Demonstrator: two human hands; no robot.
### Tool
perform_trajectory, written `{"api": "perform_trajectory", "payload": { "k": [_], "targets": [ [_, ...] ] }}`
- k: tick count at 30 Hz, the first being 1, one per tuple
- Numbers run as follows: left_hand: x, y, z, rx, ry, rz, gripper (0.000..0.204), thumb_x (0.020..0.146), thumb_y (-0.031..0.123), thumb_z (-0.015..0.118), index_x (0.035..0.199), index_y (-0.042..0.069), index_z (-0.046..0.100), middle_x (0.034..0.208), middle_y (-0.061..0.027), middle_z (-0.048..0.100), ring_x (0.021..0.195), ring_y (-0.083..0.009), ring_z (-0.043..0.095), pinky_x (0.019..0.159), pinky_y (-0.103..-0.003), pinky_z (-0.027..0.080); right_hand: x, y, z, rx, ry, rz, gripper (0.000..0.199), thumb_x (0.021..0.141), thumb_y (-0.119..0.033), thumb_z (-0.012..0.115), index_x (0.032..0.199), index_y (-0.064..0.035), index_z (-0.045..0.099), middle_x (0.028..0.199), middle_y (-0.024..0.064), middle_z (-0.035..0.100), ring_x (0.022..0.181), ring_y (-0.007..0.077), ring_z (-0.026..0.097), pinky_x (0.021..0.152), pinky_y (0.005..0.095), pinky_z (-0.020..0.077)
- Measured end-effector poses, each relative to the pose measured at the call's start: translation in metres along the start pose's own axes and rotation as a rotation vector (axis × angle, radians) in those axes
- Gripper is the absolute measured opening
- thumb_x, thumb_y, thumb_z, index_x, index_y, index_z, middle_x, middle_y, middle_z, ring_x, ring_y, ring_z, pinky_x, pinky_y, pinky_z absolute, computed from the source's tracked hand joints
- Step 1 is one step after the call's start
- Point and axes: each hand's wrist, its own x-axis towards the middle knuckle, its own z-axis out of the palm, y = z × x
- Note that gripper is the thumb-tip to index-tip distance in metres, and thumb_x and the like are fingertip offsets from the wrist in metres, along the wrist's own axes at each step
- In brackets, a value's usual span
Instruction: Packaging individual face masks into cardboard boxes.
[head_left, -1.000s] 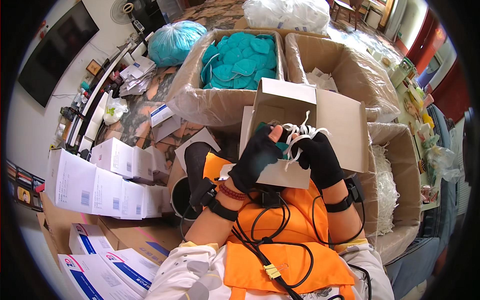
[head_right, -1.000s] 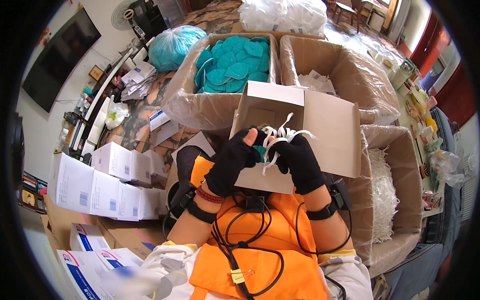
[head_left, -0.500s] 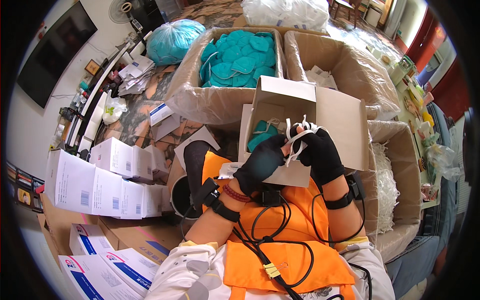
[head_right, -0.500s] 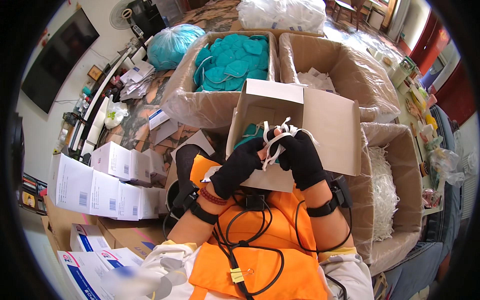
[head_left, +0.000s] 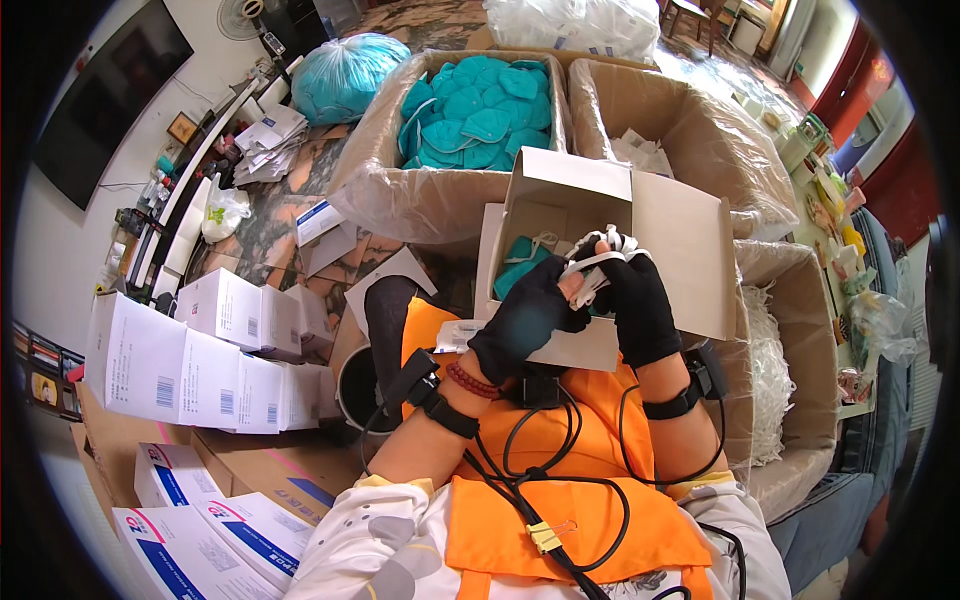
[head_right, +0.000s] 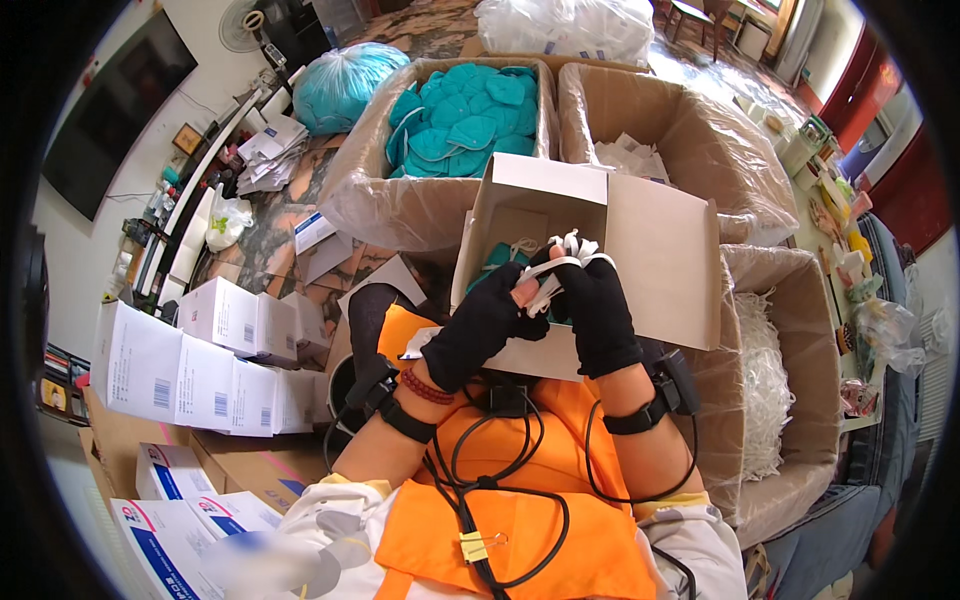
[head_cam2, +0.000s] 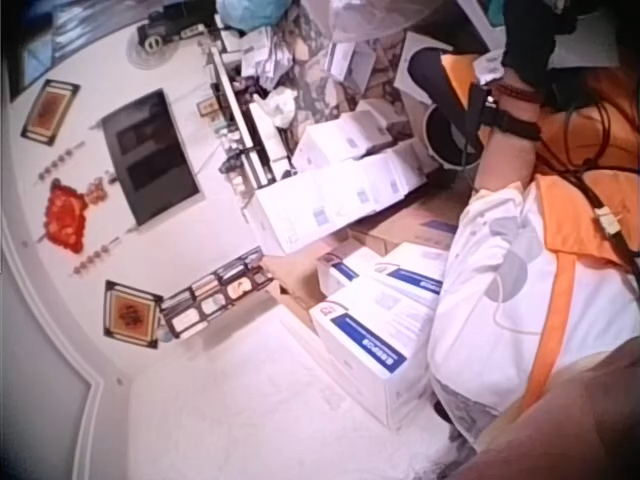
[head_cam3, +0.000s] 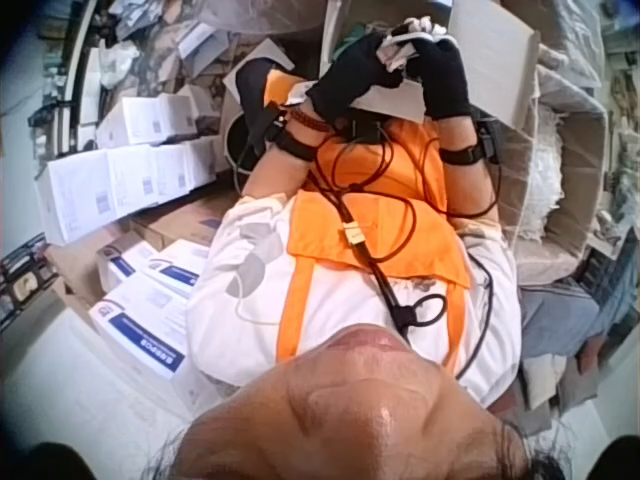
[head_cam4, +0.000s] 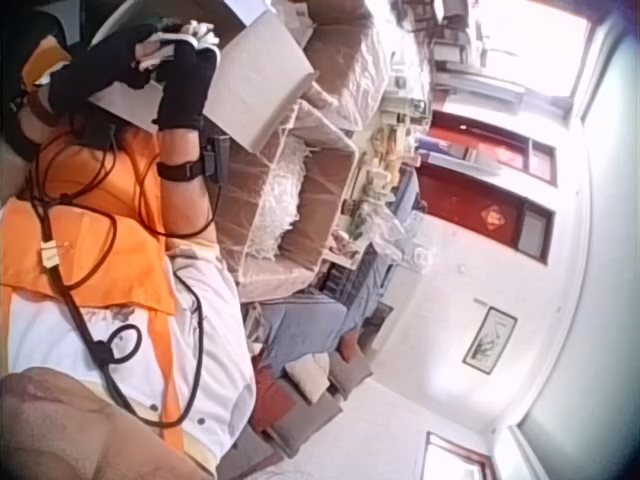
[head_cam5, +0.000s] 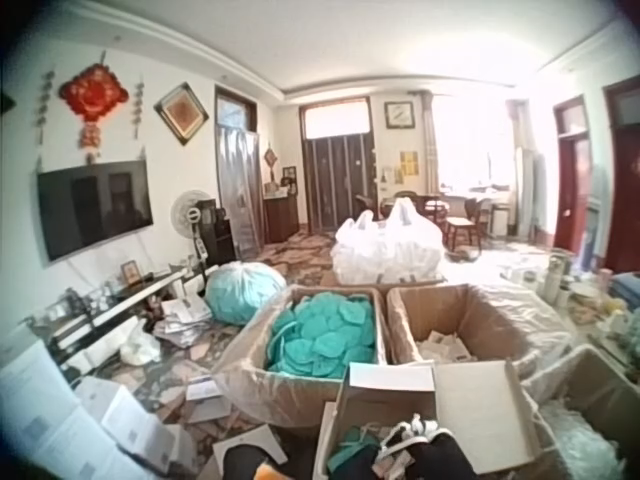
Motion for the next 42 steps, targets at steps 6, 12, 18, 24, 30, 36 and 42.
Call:
{"api": "perform_trajectory", "payload": {
  "k": [6, 12, 18, 24, 30, 36, 42],
  "targets": [
    [-0.004, 0.003, 0.002, 0.340, -0.004, -0.048, 0.026, 0.099, 0.027, 0.055, 0.103, 0.002, 0.059, 0.073, -0.0018, 0.057, 0.060, -0.0085, 0.053, 0.058, -0.026, 0.047, 0.002, 0.005, -0.013, 0.160, -0.086, 0.148, 0.026, 0.094, -0.033, 0.061, 0.097, -0.0073, 0.064, 0.077, 0.0007, 0.063, 0.065, 0.0087, 0.057, 0.053, 0.0226, 0.0436],
    [-0.007, -0.006, 0.004, 0.517, -0.092, -0.003, 0.030, 0.101, 0.031, 0.051, 0.096, 0.003, 0.060, 0.070, 0.0012, 0.049, 0.060, -0.0074, 0.049, 0.055, -0.025, 0.045, 0.015, 0.042, -0.046, -0.087, -0.123, -0.216, 0.022, 0.097, -0.026, 0.056, 0.088, -0.0074, 0.060, 0.076, -0.0008, 0.058, 0.066, 0.0113, 0.056, 0.055, 0.0235, 0.0429],
    [-0.015, -0.002, 0.024, 0.595, -0.059, 0.029, 0.034, 0.103, 0.031, 0.045, 0.083, 0.005, 0.054, 0.065, -0.0020, 0.046, 0.060, -0.0132, 0.048, 0.059, -0.030, 0.043, 0.050, 0.040, -0.070, 0.184, -0.210, -0.114, 0.032, 0.102, -0.026, 0.045, 0.073, -0.0130, 0.047, 0.063, 0.0006, 0.043, 0.056, 0.0159, 0.044, 0.053, 0.0300, 0.0377],
    [-0.022, 0.002, 0.027, 0.706, -0.032, 0.125, 0.036, 0.103, 0.030, 0.043, 0.079, 0.005, 0.051, 0.064, -0.0061, 0.046, 0.061, -0.0210, 0.047, 0.063, -0.034, 0.041, 0.059, 0.027, -0.073, 0.828, -0.049, 0.038, 0.032, 0.101, -0.028, 0.047, 0.072, -0.0138, 0.048, 0.063, -0.0004, 0.045, 0.058, 0.0182, 0.046, 0.058, 0.0331, 0.0395],
    [-0.025, 0.005, 0.023, 0.765, -0.024, 0.196, 0.036, 0.103, 0.030, 0.043, 0.078, 0.005, 0.052, 0.065, -0.0069, 0.049, 0.062, -0.0208, 0.047, 0.064, -0.034, 0.041, 0.083, 0.032, -0.095, 0.969, 0.036, -0.019, 0.032, 0.101, -0.029, 0.049, 0.072, -0.0153, 0.047, 0.060, -0.0029, 0.043, 0.053, 0.0145, 0.042, 0.052, 0.0276, 0.0355],
    [-0.014, 0.014, 0.006, 0.748, 0.140, 0.176, 0.034, 0.102, 0.029, 0.045, 0.083, 0.005, 0.058, 0.066, -0.0062, 0.051, 0.062, -0.0213, 0.053, 0.060, -0.031, 0.043, 0.035, 0.000, -0.047, 0.037, -0.131, 0.006, 0.024, 0.095, -0.027, 0.055, 0.093, -0.0049, 0.064, 0.067, -0.0003, 0.057, 0.050, 0.0069, 0.051, 0.045, 0.0219, 0.0407],
    [-0.012, -0.007, -0.010, 0.526, 0.110, 0.224, 0.014, 0.094, 0.012, 0.057, 0.099, 0.002, 0.066, 0.068, -0.0062, 0.059, 0.064, -0.0210, 0.061, 0.064, -0.030, 0.049, -0.001, -0.008, -0.028, -0.190, -0.480, 0.215, 0.021, 0.088, -0.023, 0.059, 0.086, -0.0031, 0.066, 0.064, 0.0024, 0.059, 0.054, 0.0098, 0.057, 0.048, 0.0229, 0.0456]
  ]
}}
